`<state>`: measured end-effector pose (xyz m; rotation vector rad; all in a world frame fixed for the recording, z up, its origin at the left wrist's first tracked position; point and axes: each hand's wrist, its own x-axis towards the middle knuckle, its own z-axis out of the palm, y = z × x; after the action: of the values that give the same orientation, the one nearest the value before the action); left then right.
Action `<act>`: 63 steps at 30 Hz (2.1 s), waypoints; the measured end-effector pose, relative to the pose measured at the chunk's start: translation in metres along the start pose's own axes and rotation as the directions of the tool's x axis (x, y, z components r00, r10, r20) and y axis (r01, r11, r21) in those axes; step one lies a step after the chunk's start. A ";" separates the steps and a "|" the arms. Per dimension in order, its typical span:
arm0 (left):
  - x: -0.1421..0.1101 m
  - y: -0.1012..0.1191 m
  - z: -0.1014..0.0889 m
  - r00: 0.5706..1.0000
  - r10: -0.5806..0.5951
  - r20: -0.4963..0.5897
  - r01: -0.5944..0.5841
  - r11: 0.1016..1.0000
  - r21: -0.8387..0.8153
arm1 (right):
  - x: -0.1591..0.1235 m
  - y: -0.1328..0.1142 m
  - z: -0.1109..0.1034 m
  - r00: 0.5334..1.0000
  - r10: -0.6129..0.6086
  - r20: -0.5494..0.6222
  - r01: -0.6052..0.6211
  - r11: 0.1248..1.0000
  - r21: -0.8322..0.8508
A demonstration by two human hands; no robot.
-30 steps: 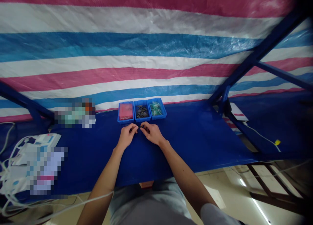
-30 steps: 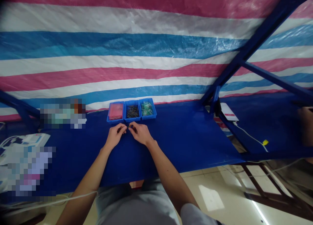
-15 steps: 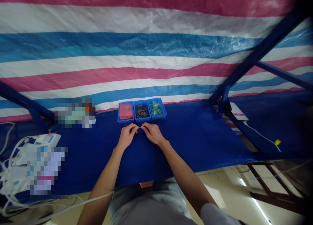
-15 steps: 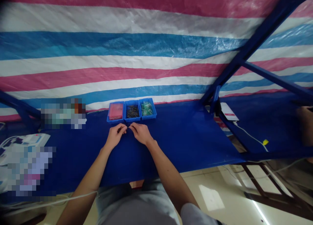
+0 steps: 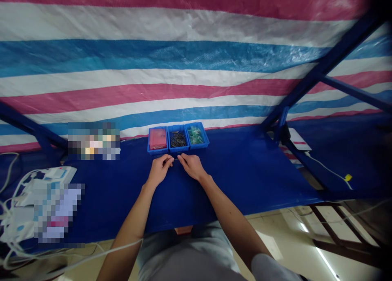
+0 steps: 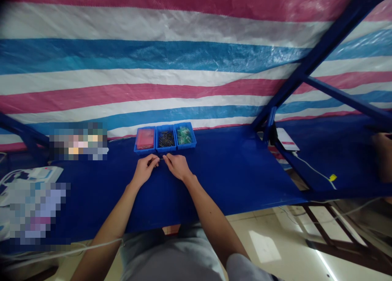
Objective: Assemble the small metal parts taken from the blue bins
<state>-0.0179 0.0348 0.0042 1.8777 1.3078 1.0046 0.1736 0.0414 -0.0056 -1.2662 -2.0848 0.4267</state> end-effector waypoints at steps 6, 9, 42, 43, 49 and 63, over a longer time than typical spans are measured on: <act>0.000 0.000 0.000 1.000 0.004 0.005 -0.004 1.000 0.006 | 0.001 -0.002 -0.003 1.000 0.031 -0.004 -0.030 0.998 0.061; 0.000 0.001 0.000 1.000 0.005 0.010 -0.005 1.000 0.011 | 0.002 -0.003 -0.003 0.999 0.043 -0.017 -0.040 0.991 0.125; 0.000 -0.003 0.000 1.000 -0.024 -0.007 0.024 0.999 0.026 | 0.003 0.007 -0.005 0.951 0.306 -0.049 -0.307 0.908 -0.285; 0.000 -0.002 0.000 1.000 -0.023 -0.005 0.023 0.999 0.026 | 0.004 0.008 -0.004 0.943 0.331 -0.034 -0.326 0.897 -0.298; 0.000 -0.002 0.001 1.000 -0.021 -0.004 0.021 0.999 0.033 | 0.005 0.009 -0.002 0.925 0.378 -0.021 -0.366 0.880 -0.303; 0.000 -0.003 0.001 1.000 -0.024 0.001 0.024 0.999 0.042 | 0.003 0.011 -0.002 0.945 0.304 -0.124 -0.323 0.927 -0.189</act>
<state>-0.0187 0.0355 0.0015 1.8891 1.3574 0.9695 0.1810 0.0493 -0.0092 -1.7228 -1.8892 0.2865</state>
